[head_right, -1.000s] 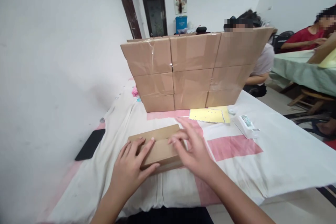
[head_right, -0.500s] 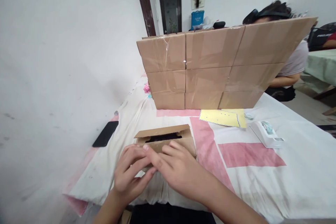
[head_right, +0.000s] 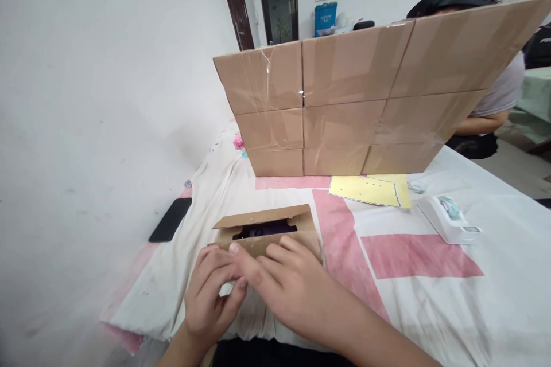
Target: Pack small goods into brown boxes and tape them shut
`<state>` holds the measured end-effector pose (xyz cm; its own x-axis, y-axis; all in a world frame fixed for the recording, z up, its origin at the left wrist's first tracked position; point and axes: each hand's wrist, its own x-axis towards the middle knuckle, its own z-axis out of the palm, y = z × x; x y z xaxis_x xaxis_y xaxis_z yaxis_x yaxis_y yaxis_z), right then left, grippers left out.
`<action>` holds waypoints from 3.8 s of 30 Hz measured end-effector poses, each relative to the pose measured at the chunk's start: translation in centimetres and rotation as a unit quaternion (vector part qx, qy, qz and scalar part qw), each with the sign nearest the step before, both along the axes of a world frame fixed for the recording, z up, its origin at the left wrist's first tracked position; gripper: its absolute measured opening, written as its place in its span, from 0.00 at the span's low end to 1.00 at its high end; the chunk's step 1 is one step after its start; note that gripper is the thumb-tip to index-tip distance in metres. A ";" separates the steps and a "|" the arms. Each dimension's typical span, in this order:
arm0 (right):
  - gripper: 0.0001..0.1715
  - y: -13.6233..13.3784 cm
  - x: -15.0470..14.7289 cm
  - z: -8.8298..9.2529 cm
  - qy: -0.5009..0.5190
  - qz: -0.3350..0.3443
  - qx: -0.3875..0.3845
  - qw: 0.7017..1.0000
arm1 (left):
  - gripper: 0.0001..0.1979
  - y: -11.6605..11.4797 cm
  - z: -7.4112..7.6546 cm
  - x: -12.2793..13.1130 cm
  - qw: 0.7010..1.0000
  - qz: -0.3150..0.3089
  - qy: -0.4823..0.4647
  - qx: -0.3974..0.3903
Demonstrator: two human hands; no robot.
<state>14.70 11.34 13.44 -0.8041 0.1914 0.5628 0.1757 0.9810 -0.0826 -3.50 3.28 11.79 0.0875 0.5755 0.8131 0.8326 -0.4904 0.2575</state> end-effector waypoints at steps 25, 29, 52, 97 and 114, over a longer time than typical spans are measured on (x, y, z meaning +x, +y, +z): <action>0.27 5.7 0.3 -1.8 -0.029 -0.110 -0.131 0.985 | 0.13 3.9 3.7 -0.5 0.855 0.033 -0.285 -0.431; 0.26 5.7 0.6 -1.8 -0.012 -0.097 -0.161 0.982 | 0.09 4.1 3.6 0.1 0.860 0.006 -0.294 -0.417; 0.26 5.8 1.4 -1.7 -0.001 -0.094 -0.206 0.974 | 0.17 7.8 6.7 -0.7 0.834 0.018 0.019 -0.551; 0.27 5.3 1.2 -1.6 -0.015 -0.100 -0.205 0.973 | 0.24 9.4 4.0 -3.2 0.827 0.023 0.048 -0.559; 0.35 8.3 3.5 -3.8 0.023 0.082 -0.257 0.963 | 0.21 9.3 4.2 -2.8 0.843 0.012 0.008 -0.538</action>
<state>18.18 19.64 9.62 -0.8239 0.3260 0.4636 0.0056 0.8226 -0.5687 -6.26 12.56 16.02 0.0709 0.9807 -0.1823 0.8464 0.0376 0.5312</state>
